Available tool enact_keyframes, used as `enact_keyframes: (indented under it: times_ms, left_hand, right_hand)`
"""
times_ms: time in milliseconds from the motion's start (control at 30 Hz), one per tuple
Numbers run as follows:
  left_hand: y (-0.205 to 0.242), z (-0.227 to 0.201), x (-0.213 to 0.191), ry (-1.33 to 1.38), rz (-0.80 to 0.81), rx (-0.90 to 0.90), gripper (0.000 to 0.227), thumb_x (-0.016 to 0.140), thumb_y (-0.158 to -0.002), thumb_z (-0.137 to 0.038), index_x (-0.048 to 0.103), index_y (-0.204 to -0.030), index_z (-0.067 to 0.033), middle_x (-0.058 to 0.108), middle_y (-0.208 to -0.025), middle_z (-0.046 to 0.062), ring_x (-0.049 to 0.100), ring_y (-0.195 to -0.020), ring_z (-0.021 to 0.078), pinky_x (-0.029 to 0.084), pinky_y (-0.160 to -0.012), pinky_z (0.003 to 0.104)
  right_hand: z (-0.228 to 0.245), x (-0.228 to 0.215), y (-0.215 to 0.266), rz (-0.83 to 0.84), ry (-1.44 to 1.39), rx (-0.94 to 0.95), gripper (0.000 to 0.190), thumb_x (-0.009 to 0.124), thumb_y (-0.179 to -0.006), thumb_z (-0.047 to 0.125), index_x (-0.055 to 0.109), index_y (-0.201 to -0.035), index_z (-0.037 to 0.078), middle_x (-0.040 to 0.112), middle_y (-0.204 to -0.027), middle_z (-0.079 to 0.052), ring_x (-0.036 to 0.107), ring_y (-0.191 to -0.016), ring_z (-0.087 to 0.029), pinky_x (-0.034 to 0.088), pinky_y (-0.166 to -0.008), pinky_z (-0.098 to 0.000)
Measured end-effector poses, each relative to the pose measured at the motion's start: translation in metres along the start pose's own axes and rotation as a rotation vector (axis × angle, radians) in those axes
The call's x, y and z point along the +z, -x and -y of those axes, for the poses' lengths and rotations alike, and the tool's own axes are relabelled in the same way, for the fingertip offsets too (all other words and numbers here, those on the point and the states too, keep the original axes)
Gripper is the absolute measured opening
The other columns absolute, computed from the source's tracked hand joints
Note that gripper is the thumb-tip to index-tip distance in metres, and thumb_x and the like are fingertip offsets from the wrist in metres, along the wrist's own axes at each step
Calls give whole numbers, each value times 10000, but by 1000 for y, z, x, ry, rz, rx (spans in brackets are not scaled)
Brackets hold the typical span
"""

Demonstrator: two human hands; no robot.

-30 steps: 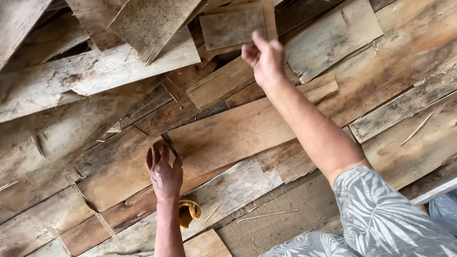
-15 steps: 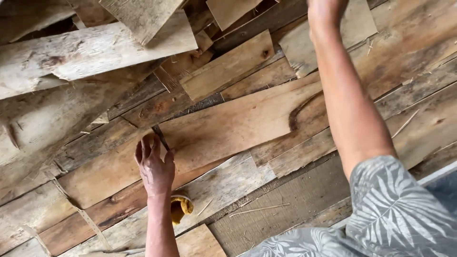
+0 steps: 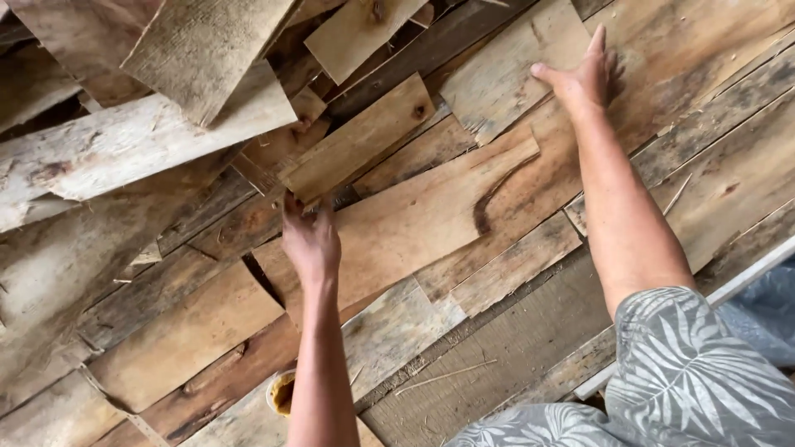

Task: Trimming and fitting thin wood panels onto a surface using a utility knife in a workshop.

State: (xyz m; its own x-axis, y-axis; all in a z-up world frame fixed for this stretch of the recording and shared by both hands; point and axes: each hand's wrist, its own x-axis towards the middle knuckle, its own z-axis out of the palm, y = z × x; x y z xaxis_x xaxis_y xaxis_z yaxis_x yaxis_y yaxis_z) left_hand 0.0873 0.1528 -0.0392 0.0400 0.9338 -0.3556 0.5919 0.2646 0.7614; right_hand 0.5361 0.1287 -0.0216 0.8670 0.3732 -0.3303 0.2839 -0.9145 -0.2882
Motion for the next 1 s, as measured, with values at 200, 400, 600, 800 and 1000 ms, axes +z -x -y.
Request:
enact_keyframes:
  times_ms: [200, 400, 600, 800, 1000]
  left_hand:
    - [-21, 0, 21, 181, -193, -178, 322, 673, -930, -342, 551, -750, -104, 615, -682, 44, 539, -607, 168, 448, -609, 388]
    - [21, -13, 8, 732, -97, -436, 228, 706, -945, -212, 661, -1104, -55, 754, -1005, 95, 757, -815, 176, 630, -619, 288]
    - [49, -55, -2, 1111, -132, -261, 156, 708, -972, -155, 633, -855, -82, 723, -807, 99, 751, -753, 191, 673, -690, 346]
    - [23, -124, -14, 1026, 111, 126, 198, 626, -1030, -173, 665, -862, -77, 674, -783, 9, 590, -667, 77, 498, -602, 235]
    - [-3, -116, -42, 1088, 223, 127, 239, 615, -883, -22, 719, -1098, -5, 740, -1090, 119, 748, -965, 266, 704, -716, 386]
  right_hand:
    - [-50, 13, -46, -88, -151, 108, 1017, 957, -919, 227, 224, -1624, 243, 132, -1662, -199, 111, -1535, -338, 205, -1270, -515]
    - [-117, -11, -58, -452, -1375, -66, 243, 722, -664, -129, 740, -762, 93, 835, -823, -198, 808, -663, -325, 488, -347, -388]
    - [-90, -34, 42, -235, -1579, -328, 95, 768, -976, 10, 765, -1061, 54, 815, -1103, -128, 793, -1075, -268, 665, -996, -402]
    - [55, 15, 133, 21, -1817, -330, 240, 782, -930, -60, 714, -1151, 6, 756, -1091, -156, 765, -1006, -305, 690, -893, -432]
    - [123, 32, 146, 449, -1724, 171, 122, 782, -873, -40, 671, -890, 7, 627, -767, -82, 590, -605, -174, 521, -477, -283]
